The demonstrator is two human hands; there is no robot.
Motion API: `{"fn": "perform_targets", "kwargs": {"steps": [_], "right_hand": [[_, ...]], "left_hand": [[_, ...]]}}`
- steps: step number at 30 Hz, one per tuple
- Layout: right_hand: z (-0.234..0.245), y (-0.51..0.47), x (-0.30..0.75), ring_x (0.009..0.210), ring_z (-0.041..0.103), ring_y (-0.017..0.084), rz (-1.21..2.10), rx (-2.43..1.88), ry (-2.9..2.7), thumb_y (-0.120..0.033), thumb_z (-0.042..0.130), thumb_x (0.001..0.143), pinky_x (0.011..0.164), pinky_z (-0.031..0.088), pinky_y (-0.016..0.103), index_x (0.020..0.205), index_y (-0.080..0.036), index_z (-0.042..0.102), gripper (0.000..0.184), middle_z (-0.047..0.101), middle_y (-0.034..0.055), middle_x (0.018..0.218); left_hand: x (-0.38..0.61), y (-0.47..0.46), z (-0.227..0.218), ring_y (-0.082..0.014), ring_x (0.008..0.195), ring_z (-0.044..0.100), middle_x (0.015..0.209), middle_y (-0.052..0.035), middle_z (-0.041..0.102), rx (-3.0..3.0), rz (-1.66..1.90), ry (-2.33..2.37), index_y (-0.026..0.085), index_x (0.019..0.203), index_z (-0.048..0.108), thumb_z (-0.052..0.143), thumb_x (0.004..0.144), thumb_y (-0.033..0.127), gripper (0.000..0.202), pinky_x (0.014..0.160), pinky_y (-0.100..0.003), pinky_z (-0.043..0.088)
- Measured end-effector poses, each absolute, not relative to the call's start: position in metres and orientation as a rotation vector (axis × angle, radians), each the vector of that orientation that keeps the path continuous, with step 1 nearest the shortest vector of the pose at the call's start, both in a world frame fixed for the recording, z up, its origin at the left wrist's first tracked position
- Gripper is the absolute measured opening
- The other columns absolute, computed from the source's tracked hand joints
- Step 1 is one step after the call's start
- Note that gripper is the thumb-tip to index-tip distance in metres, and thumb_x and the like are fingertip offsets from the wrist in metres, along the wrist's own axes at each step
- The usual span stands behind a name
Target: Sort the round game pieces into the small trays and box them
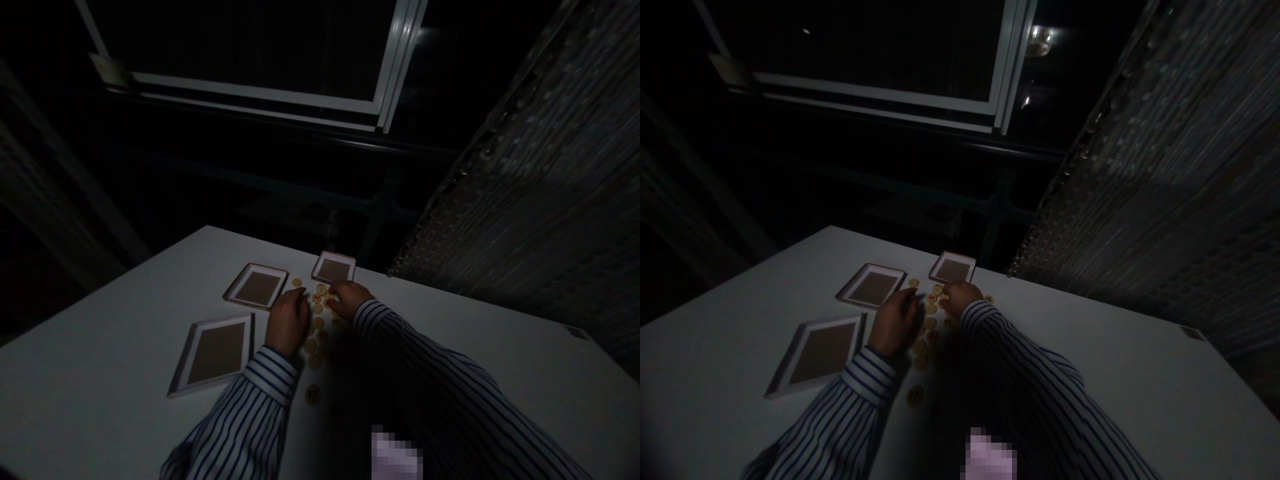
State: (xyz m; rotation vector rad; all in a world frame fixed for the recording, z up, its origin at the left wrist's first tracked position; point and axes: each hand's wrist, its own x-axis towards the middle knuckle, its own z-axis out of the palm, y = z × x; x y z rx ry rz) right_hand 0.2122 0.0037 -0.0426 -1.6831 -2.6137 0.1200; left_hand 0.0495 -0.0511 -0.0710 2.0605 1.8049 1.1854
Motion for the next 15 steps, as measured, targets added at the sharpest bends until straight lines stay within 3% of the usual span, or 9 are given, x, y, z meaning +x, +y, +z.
{"fn": "perform_targets", "kwargs": {"steps": [6, 12, 15], "right_hand": [[-0.0472, 0.0092, 0.2119, 0.088, 0.056, 0.019, 0.233, -1.648, -2.559, -0.034, 0.052, 0.072, 0.074, 0.039, 0.029, 0.09, -0.019, 0.061, 0.025, 0.063, 0.0067, 0.094], [-0.0431, 0.0105, 0.2104, 0.067, 0.058, 0.012, 1.159, -1.452, -1.951, -0.025, 0.054, 0.071, 0.064, 0.043, 0.022, 0.078, -0.013, 0.062, 0.016, 0.065, 0.0025, 0.07], [-0.0403, 0.0083, 0.2096, 0.058, 0.056, 0.009, 1.411, -1.357, -1.7, -0.025, 0.056, 0.07, 0.057, 0.043, 0.02, 0.077, -0.012, 0.061, 0.015, 0.063, 0.0011, 0.064]], "left_hand": [[0.0503, -0.0486, -0.0724, -0.0199, 0.094, 0.056, 0.1, -0.0105, 0.061, 2.02, 1.185, 1.773, 0.012, 0.104, 0.055, 0.04, 0.08, 0.022, 0.03, 0.085, -0.034, 0.044], [0.0538, -0.0495, -0.0702, -0.0177, 0.093, 0.057, 0.1, -0.0077, 0.062, 1.98, 1.202, 1.619, 0.015, 0.102, 0.056, 0.047, 0.077, 0.022, 0.027, 0.085, -0.032, 0.044], [0.0566, -0.0513, -0.0665, -0.0166, 0.091, 0.057, 0.098, -0.0054, 0.062, 2.001, 1.225, 1.535, 0.018, 0.101, 0.056, 0.052, 0.075, 0.024, 0.027, 0.083, -0.03, 0.045]]}}
